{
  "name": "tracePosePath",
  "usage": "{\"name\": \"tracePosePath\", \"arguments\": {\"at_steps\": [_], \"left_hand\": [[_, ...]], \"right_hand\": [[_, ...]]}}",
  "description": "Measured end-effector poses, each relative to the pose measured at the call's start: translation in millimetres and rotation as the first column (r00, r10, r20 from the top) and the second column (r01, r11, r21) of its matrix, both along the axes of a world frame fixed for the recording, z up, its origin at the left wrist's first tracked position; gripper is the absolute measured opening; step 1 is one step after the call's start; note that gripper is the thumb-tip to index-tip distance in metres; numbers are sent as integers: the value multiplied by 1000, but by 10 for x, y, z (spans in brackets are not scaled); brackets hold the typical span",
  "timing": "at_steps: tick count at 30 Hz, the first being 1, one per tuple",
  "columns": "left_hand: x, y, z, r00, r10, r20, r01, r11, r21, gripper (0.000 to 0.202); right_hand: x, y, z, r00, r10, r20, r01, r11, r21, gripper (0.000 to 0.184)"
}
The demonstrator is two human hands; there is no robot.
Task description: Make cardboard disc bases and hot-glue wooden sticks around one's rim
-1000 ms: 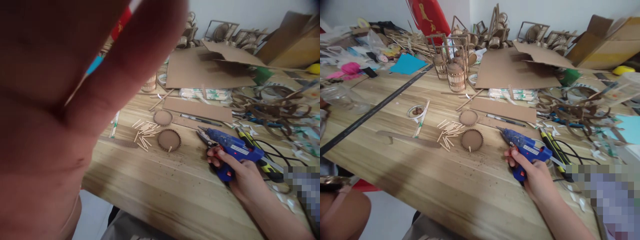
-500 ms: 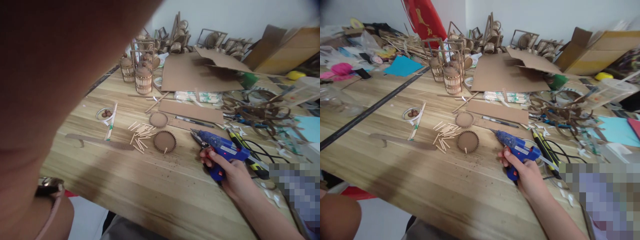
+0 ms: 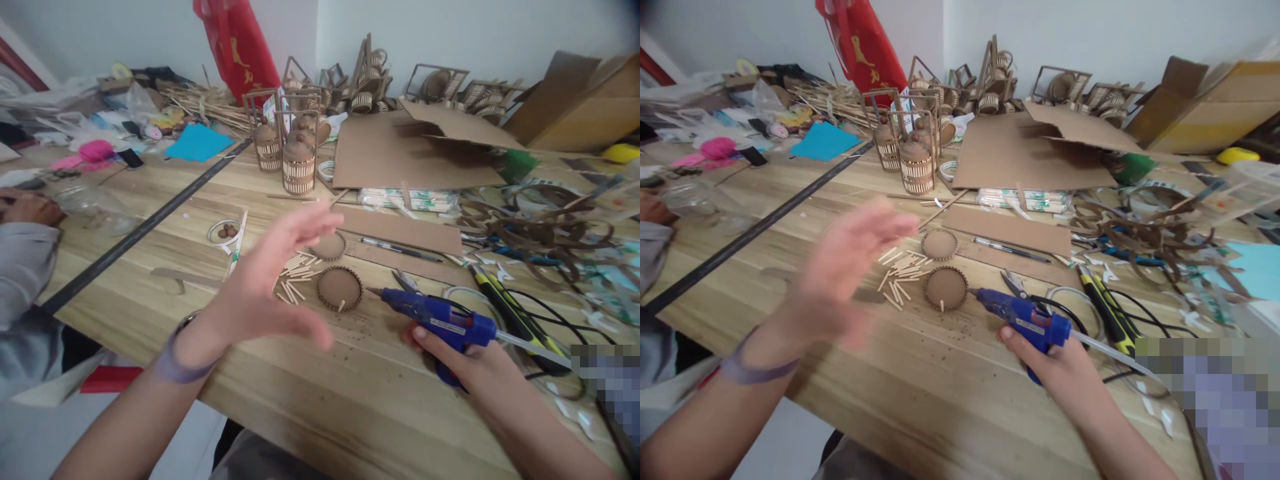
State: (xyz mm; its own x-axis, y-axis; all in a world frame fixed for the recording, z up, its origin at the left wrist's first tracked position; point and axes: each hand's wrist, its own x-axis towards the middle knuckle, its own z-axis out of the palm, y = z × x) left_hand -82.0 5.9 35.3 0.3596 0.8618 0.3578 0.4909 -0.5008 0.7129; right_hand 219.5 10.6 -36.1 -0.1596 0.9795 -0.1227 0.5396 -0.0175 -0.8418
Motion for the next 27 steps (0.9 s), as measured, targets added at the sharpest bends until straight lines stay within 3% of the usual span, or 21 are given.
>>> {"name": "tracePosePath", "arguments": {"at_steps": [2,4,7,10,15,19,27], "left_hand": [[74,109,-138,983,-65,-170,63,998,-21,94],[154,206,-322,912,-129,-390,116,992,-56,99],[236,294,-543,838,-136,-528,121,991,-62,97],[267,322,-633,828,-118,-549,104,993,-57,87],[296,320,-687,838,-93,-537,89,995,-34,77],[308,316,-741,847,-83,-525,90,996,-13,72],[320,307,-756,872,-80,-484,82,996,-16,64]], "right_hand": [[2,1,33,996,55,63,-58,997,43,38],[11,-9,23,988,71,139,-82,994,77,40],[24,-53,-73,969,18,246,-51,990,130,47],[3,-106,-142,960,-49,277,-16,974,226,50],[-109,-133,24,947,156,282,-227,944,238,25],[-176,-144,119,940,185,288,-252,943,217,21],[-162,-137,-20,931,239,276,-321,898,302,23]]}}
